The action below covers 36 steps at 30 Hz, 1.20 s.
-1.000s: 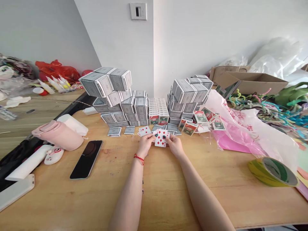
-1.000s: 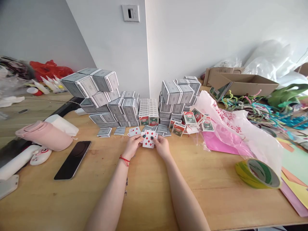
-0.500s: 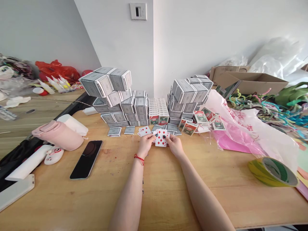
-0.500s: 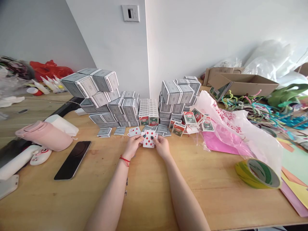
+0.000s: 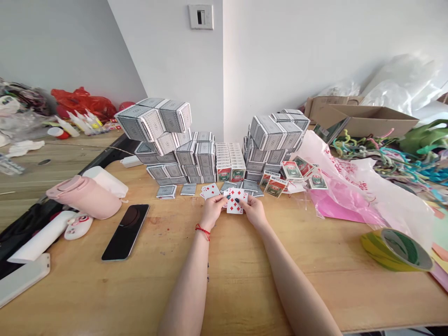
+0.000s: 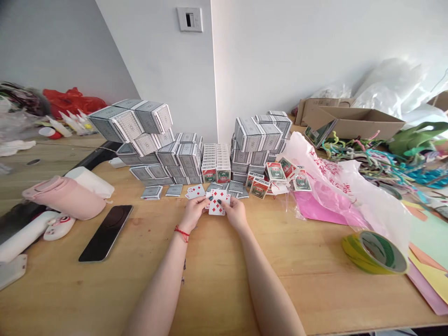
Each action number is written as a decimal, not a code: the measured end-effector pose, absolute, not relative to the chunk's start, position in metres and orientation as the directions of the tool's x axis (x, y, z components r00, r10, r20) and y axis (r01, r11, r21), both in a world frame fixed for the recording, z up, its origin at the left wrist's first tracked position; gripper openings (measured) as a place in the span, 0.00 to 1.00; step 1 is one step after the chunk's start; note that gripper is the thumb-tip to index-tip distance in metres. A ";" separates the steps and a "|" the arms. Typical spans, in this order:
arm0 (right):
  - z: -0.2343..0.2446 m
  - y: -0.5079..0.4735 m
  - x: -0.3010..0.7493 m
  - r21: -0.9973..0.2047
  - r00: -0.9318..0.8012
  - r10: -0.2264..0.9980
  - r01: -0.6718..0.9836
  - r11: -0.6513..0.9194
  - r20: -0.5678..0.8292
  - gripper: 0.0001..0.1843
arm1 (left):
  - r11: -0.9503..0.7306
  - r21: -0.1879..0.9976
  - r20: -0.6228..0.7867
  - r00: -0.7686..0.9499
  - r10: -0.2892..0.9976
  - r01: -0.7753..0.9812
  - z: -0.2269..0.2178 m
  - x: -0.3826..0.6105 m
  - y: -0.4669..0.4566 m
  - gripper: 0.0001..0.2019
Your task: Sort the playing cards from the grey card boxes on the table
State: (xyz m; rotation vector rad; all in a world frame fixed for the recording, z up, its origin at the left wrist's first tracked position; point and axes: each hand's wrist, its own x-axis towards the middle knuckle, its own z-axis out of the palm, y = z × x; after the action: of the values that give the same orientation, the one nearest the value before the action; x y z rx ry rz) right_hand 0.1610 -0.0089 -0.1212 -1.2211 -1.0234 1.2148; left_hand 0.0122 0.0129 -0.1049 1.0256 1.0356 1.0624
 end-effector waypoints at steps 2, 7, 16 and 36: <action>-0.123 -0.008 0.161 -0.993 0.113 0.992 -0.109 -0.041 -0.053 0.20 | 0.186 0.964 -0.153 0.178 0.972 -0.190 -0.104 0.012 0.013 0.13; -0.123 -0.008 0.162 -0.992 0.105 0.993 -0.115 -0.045 -0.057 0.21 | 0.211 0.954 -0.169 0.197 0.966 -0.213 -0.105 0.012 0.013 0.14; -0.122 -0.008 0.164 -0.985 0.076 0.993 -0.156 -0.076 -0.088 0.22 | 0.288 0.909 -0.195 0.304 0.932 -0.302 -0.099 0.006 0.012 0.11; -0.117 -0.009 0.169 -0.974 0.023 0.994 -0.206 -0.096 -0.103 0.24 | 0.411 0.844 -0.255 0.415 0.873 -0.346 -0.094 -0.003 0.011 0.09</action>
State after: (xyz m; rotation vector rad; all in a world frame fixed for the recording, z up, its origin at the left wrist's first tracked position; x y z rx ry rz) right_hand 0.1693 -0.0094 -0.1167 -1.1415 -0.9821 1.3474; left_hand -0.0025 0.0107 -0.0941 0.7942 0.7884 0.8762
